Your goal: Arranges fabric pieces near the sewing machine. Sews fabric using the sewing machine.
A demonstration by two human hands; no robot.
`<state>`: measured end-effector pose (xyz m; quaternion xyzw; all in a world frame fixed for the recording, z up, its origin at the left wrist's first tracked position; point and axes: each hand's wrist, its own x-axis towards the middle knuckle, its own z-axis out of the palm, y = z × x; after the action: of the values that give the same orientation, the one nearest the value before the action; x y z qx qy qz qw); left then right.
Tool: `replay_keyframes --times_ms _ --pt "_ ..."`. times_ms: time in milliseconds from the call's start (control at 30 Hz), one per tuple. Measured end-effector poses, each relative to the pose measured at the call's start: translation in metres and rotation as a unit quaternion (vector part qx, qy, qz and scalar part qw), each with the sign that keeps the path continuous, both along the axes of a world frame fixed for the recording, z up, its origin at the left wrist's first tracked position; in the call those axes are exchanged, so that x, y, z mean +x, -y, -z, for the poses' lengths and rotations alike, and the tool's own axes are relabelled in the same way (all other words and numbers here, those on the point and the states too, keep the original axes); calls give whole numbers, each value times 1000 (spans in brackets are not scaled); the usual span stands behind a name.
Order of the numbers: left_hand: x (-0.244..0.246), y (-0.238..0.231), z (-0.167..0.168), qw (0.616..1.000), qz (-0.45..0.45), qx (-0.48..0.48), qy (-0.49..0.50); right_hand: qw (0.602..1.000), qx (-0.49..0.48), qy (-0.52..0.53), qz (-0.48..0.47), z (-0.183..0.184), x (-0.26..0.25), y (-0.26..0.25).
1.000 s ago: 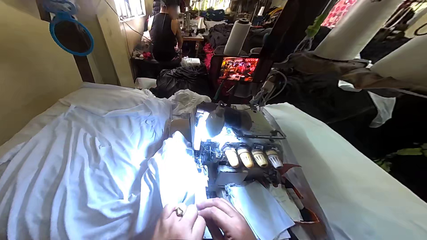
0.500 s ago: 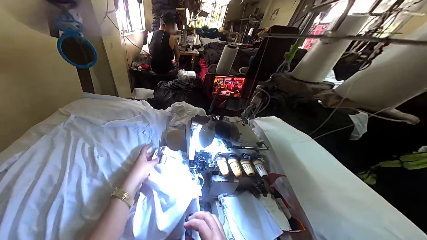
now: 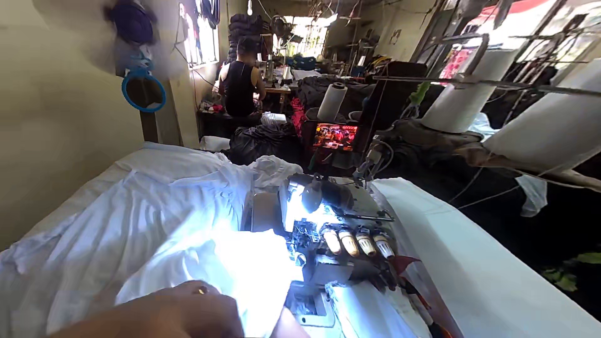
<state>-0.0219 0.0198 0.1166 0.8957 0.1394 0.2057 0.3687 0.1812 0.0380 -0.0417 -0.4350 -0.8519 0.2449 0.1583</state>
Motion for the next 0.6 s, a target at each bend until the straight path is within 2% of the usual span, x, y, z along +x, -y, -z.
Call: replay_keyframes --times_ms 67,100,133,167,200,267,333,400,467,533,600 --pt "1 -5 5 988 -66 139 -31 986 -98 109 -78 -49 11 6" --pt "-7 -18 15 966 -124 224 -44 981 -110 124 -105 -62 17 13" --pt "-16 -31 25 944 -172 277 -46 990 -71 75 -99 -64 26 21" --pt "-22 -41 31 935 -198 291 -45 998 7 -8 -56 -60 34 29" --pt "-26 -46 33 935 -207 284 -42 991 104 -87 8 -51 38 32" --pt "-24 -48 33 941 -203 268 -36 962 213 -143 95 -35 42 24" --pt "-20 -49 32 933 -207 290 -47 967 197 -150 64 -28 48 18" --pt "-23 -56 32 917 -221 326 -65 969 129 -208 -10 -35 52 19" --pt "-28 -59 29 929 -215 296 -60 954 93 -285 -30 -45 58 19" --pt "-30 -55 18 974 -148 174 3 945 134 -297 8 -50 64 10" --pt "-23 -48 4 994 -47 55 81 942 202 -267 37 -40 71 -10"
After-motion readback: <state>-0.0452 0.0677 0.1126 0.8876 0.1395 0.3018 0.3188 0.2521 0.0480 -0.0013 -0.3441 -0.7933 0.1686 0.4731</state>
